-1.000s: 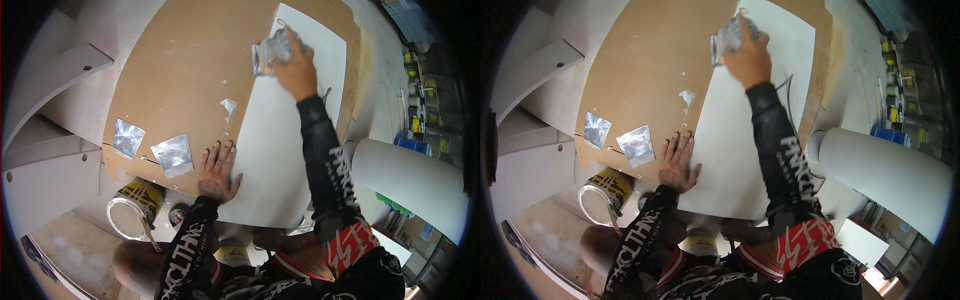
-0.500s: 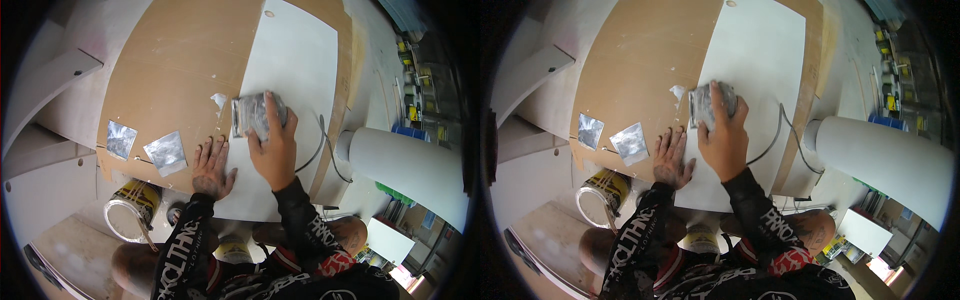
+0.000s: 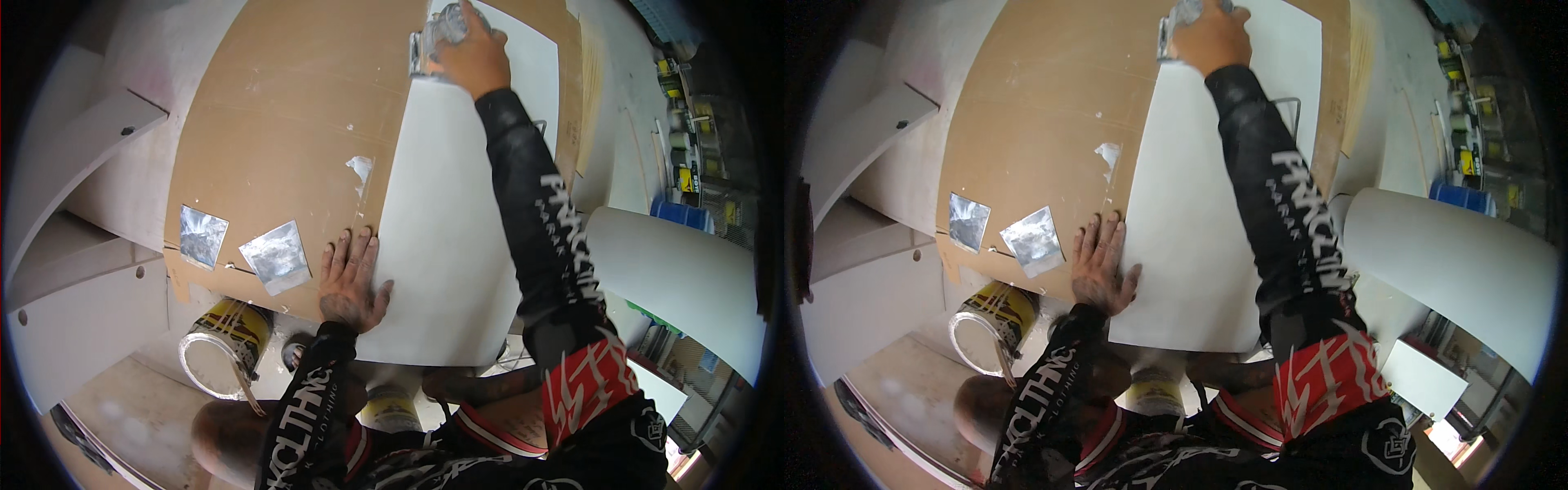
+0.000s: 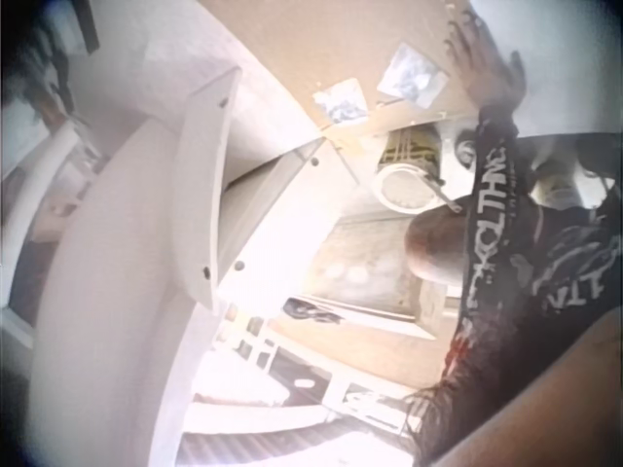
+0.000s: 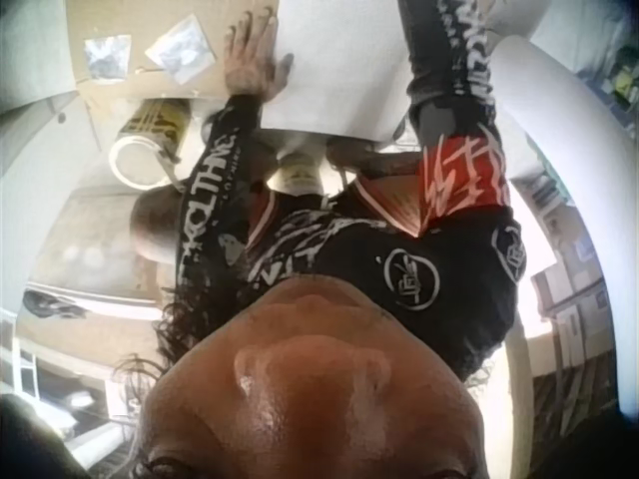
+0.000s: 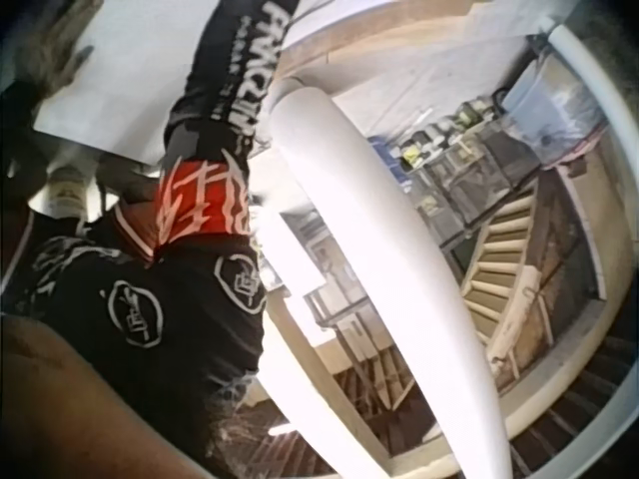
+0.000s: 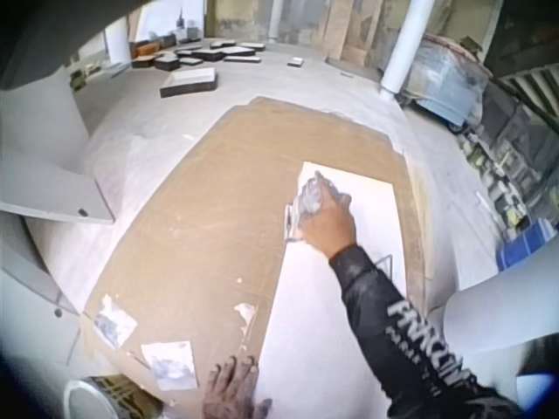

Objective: Using a power sander to smooth the surface of a white board.

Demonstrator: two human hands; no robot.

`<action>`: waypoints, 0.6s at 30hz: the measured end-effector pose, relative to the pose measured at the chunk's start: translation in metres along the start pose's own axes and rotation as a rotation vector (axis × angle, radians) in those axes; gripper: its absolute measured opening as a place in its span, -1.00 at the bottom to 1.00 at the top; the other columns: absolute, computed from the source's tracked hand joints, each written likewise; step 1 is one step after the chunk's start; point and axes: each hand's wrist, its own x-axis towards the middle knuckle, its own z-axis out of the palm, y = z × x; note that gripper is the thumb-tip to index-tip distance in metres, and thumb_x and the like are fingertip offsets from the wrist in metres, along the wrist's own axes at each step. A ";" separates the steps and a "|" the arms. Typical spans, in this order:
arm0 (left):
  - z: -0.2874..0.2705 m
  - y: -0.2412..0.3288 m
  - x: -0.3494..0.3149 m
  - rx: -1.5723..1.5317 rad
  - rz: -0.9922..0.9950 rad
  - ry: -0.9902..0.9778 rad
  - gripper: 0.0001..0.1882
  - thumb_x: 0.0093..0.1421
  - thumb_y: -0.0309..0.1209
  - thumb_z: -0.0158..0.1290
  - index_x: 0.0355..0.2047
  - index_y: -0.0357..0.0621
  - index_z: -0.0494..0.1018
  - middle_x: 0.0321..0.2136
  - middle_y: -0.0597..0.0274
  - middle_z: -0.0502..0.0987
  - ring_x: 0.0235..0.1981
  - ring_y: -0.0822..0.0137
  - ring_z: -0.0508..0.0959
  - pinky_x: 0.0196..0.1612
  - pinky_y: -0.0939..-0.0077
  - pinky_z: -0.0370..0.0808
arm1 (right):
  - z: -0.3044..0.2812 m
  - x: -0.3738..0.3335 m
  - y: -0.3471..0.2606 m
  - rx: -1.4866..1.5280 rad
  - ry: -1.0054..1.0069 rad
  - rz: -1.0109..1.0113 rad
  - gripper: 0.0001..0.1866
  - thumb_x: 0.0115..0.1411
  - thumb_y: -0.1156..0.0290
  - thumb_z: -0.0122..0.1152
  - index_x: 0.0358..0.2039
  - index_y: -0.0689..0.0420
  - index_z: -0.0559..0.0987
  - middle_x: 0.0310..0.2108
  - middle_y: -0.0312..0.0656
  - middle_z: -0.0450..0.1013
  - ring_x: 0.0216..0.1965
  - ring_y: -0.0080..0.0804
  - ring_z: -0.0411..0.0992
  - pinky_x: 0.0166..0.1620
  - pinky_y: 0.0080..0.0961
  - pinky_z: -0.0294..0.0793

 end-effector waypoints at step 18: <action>0.006 0.006 0.005 -0.010 0.062 0.028 -0.20 0.21 -0.12 0.10 0.38 -0.24 0.17 0.42 0.01 0.18 0.43 -0.21 0.10 0.43 -0.20 -0.05 | -0.037 -0.064 0.024 0.051 0.057 0.065 -0.11 0.06 0.22 0.34 0.42 -0.31 0.21 0.12 0.18 0.41 0.21 0.18 0.31 0.19 -0.15 0.45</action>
